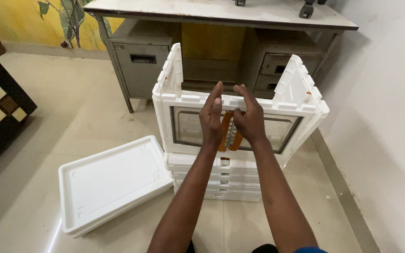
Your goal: The person assembles a white plastic crate by unfolding its sides, inserting a frame, and securing the lid. They then open the crate, remove the frame, and place it on a stack of lids before repeating the process with another crate.
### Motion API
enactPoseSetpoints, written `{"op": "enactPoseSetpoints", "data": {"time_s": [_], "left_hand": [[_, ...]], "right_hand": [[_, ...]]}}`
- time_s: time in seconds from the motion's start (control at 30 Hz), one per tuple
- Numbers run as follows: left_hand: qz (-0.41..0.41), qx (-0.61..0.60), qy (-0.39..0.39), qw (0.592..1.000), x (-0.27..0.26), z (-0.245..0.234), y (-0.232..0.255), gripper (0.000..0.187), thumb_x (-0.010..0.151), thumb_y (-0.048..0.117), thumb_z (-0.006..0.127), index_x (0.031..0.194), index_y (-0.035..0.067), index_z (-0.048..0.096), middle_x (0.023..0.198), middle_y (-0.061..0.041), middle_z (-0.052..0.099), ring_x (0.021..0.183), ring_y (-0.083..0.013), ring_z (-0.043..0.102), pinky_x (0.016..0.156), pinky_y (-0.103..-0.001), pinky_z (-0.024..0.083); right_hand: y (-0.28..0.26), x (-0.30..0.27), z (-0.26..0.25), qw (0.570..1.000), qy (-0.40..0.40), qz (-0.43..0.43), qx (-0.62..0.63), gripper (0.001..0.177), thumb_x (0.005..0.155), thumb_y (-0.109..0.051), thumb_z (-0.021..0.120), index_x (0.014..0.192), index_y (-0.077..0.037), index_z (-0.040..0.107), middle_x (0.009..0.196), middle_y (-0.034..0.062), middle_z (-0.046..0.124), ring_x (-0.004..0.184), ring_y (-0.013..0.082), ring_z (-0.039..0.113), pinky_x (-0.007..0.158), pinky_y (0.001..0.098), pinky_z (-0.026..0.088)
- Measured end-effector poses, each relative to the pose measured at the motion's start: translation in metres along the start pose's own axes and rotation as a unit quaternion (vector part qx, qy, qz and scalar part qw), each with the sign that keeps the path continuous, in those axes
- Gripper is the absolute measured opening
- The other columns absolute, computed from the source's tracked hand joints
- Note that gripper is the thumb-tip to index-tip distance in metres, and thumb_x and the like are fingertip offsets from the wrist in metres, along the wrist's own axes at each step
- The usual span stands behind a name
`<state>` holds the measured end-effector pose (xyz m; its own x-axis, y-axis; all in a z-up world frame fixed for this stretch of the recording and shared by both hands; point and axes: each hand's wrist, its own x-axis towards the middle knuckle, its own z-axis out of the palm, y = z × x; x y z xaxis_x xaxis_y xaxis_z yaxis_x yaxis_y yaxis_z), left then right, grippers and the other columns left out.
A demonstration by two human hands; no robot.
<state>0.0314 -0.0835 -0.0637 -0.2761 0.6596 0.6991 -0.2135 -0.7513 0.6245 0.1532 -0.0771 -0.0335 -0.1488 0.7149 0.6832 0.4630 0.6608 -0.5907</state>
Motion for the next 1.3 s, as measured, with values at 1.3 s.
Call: {"op": "enactPoseSetpoints", "data": {"time_s": [1.3], "left_hand": [[0.008,0.048,0.12,0.992,0.001,-0.058,0.02,0.063,0.11,0.042,0.044,0.147,-0.008,0.051,0.15,-0.026,0.057,0.146,-0.0322,0.05,0.123,-0.04,0.038]], "right_hand": [[0.017,-0.002,0.031,0.967,-0.011,-0.064,-0.247,0.056,0.097,-0.013,0.055,0.151,0.0,0.045,0.159,0.0182,0.042,0.152,0.0334,0.029,0.127,0.0494,0.016]]}}
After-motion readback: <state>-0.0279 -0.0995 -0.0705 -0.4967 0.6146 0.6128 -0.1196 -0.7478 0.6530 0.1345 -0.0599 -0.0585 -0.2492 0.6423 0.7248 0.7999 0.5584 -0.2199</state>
